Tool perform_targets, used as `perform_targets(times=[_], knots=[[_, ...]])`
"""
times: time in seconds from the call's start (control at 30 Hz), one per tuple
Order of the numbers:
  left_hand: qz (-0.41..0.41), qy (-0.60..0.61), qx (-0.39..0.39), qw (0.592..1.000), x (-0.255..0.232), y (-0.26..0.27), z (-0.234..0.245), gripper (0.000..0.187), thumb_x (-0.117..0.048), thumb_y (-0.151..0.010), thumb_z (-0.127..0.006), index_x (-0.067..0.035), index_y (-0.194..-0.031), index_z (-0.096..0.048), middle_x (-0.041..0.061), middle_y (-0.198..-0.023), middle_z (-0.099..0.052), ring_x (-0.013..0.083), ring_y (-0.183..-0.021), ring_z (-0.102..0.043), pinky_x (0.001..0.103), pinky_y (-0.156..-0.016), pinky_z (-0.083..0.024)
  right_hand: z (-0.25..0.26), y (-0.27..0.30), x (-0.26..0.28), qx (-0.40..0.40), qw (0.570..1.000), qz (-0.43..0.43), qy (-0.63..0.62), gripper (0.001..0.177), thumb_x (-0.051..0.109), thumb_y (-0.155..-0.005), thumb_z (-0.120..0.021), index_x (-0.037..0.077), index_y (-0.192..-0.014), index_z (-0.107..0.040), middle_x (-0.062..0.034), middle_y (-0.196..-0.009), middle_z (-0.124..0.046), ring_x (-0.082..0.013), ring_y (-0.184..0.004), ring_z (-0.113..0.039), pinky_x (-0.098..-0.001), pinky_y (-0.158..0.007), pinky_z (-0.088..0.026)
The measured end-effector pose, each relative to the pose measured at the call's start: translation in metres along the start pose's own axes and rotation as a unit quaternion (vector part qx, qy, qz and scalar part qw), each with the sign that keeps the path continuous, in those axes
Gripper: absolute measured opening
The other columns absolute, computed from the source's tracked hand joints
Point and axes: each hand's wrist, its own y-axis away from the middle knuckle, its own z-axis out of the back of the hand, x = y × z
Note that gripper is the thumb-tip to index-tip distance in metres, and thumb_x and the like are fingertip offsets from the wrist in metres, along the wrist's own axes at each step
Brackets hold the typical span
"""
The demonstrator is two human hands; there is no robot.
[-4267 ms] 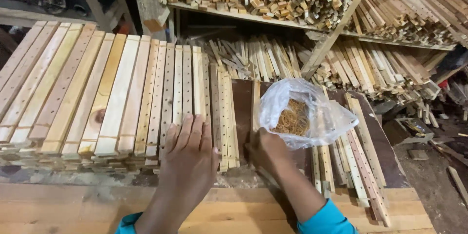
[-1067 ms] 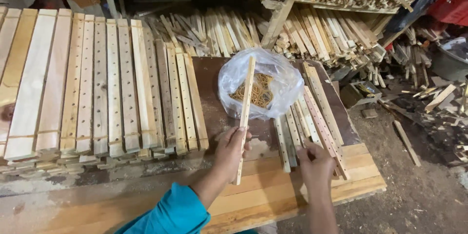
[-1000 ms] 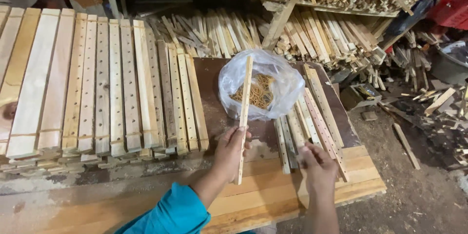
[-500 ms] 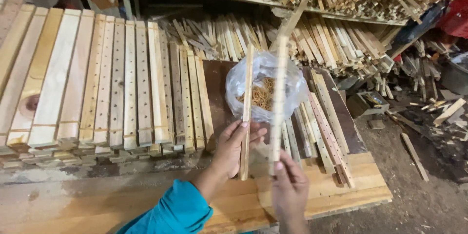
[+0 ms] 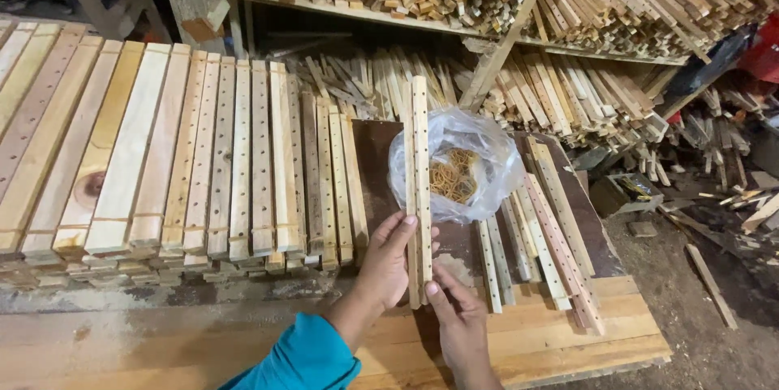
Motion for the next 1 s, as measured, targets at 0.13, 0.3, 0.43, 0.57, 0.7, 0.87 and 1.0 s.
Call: perform_targets(times=[0.13,0.3,0.43,0.57,0.7,0.87,1.0], knots=[[0.011,-0.047,-0.024,0.999,0.0,0.006,-0.002,0.027,-0.026,-0.096,-0.068,-0.007,-0.115,-0.067,0.018,-0.095,-0.075,0.0281,-0.082,-0.073,0.039,-0.068,-0.062,0.001,0.01,0.005,0.062,0.993,0.078,0.058,0.051,0.029,-0.085,-0.072,0.006,-0.13,-0.071,-0.0142,-0.13,-0.078,-0.0222,-0.123,-0.071,-0.0427,-0.105,-0.058],[-0.013,-0.021,-0.01,1.0,0.009,0.002,0.0,0.025,-0.023,-0.096,-0.07,-0.006,-0.115,-0.067,0.014,-0.094,-0.074,0.0251,-0.085,-0.074,0.033,-0.073,-0.061,0.005,0.005,-0.007,0.095,0.986,0.119,0.064,0.035,0.015,-0.088,-0.074,0.007,-0.122,-0.079,-0.0055,-0.082,-0.079,-0.0144,-0.074,-0.066,-0.0305,-0.07,-0.06],[0.013,-0.013,-0.02,1.0,0.001,0.008,-0.008,0.033,-0.02,-0.097,-0.066,-0.004,-0.127,-0.064,0.023,-0.103,-0.075,0.0303,-0.086,-0.074,0.038,-0.078,-0.063,0.006,0.001,-0.012,0.045,0.995,0.073,0.046,0.033,0.01,-0.083,-0.078,0.002,-0.114,-0.082,-0.0125,-0.095,-0.086,-0.0178,-0.082,-0.074,-0.0319,-0.072,-0.063],[-0.037,-0.004,-0.002,0.999,-0.002,0.008,-0.012,0.026,-0.016,-0.099,-0.062,-0.002,-0.121,-0.065,0.022,-0.106,-0.076,0.0325,-0.104,-0.077,0.045,-0.087,-0.063,0.001,0.003,0.004,-0.034,0.999,0.042,0.004,0.043,0.004,-0.075,-0.081,0.001,-0.118,-0.078,-0.0178,-0.109,-0.082,-0.0252,-0.094,-0.075,-0.039,-0.086,-0.064],[-0.037,-0.012,-0.007,0.999,0.001,0.007,-0.011,0.031,-0.022,-0.098,-0.063,-0.004,-0.123,-0.065,0.025,-0.107,-0.078,0.0311,-0.104,-0.077,0.041,-0.069,-0.063,0.003,0.006,-0.002,-0.079,0.973,0.19,0.107,0.04,0.02,-0.081,-0.078,0.002,-0.117,-0.077,-0.0156,-0.124,-0.077,-0.0204,-0.117,-0.071,-0.0344,-0.105,-0.054],[-0.009,-0.01,-0.03,0.999,-0.011,0.017,-0.018,0.028,-0.021,-0.096,-0.066,-0.006,-0.12,-0.063,0.026,-0.107,-0.078,0.0326,-0.106,-0.077,0.046,-0.077,-0.064,0.001,0.01,-0.006,-0.101,0.962,0.228,0.107,0.028,0.008,-0.081,-0.077,0.005,-0.109,-0.076,-0.0113,-0.109,-0.074,-0.0175,-0.089,-0.071,-0.0277,-0.069,-0.062],[0.001,-0.004,-0.051,0.999,-0.013,0.018,-0.02,0.035,-0.018,-0.096,-0.065,-0.004,-0.127,-0.061,0.028,-0.11,-0.077,0.0348,-0.104,-0.076,0.05,-0.089,-0.065,0.0,0.015,-0.008,-0.07,0.943,0.304,0.117,0.028,0.006,-0.085,-0.072,0.005,-0.113,-0.073,-0.0135,-0.11,-0.067,-0.0176,-0.087,-0.07,-0.0238,-0.055,-0.071]])
